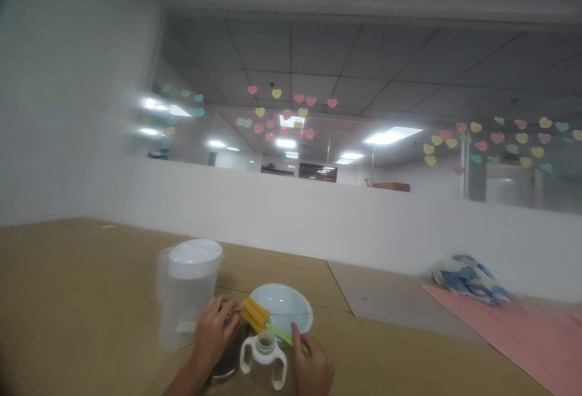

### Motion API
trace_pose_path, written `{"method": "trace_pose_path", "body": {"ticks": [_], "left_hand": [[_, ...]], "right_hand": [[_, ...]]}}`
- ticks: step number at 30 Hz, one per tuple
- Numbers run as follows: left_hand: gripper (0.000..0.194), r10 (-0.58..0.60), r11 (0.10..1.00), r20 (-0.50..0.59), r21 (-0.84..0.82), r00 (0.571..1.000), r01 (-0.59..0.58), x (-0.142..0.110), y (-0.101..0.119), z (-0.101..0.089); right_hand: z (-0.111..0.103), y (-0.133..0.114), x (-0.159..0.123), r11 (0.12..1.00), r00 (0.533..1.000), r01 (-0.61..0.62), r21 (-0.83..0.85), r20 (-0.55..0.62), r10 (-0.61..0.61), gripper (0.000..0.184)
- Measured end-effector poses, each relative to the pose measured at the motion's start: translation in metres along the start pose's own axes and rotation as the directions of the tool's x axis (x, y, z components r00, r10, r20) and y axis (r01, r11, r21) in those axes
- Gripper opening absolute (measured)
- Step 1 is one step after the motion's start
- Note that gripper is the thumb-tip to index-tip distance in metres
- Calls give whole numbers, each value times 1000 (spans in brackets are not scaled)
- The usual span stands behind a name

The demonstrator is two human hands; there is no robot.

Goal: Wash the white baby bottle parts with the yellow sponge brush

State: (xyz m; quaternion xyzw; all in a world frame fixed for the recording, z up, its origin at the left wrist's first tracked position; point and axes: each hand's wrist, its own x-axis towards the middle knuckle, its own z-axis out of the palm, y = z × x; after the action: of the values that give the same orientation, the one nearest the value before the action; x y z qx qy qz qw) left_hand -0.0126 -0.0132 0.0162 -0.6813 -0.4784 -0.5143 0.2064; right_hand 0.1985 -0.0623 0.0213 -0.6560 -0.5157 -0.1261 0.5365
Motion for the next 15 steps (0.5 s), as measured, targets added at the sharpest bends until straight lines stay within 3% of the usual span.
{"method": "trace_pose_path", "body": {"ticks": [8,11,15], "left_hand": [[17,-24,999,-27,-29,999,24,0,-8,2],[17,-3,995,-55,-98,998,-2,-1,-8,4],[18,9,974,8,-225,1000,-7,1,-2,1]], "right_hand": [[-2,0,3,990,994,-111,86,-5,112,73],[-2,7,6,988,990,-131,80,54,127,66],[3,13,9,984,970,-175,20,177,169,56]]}}
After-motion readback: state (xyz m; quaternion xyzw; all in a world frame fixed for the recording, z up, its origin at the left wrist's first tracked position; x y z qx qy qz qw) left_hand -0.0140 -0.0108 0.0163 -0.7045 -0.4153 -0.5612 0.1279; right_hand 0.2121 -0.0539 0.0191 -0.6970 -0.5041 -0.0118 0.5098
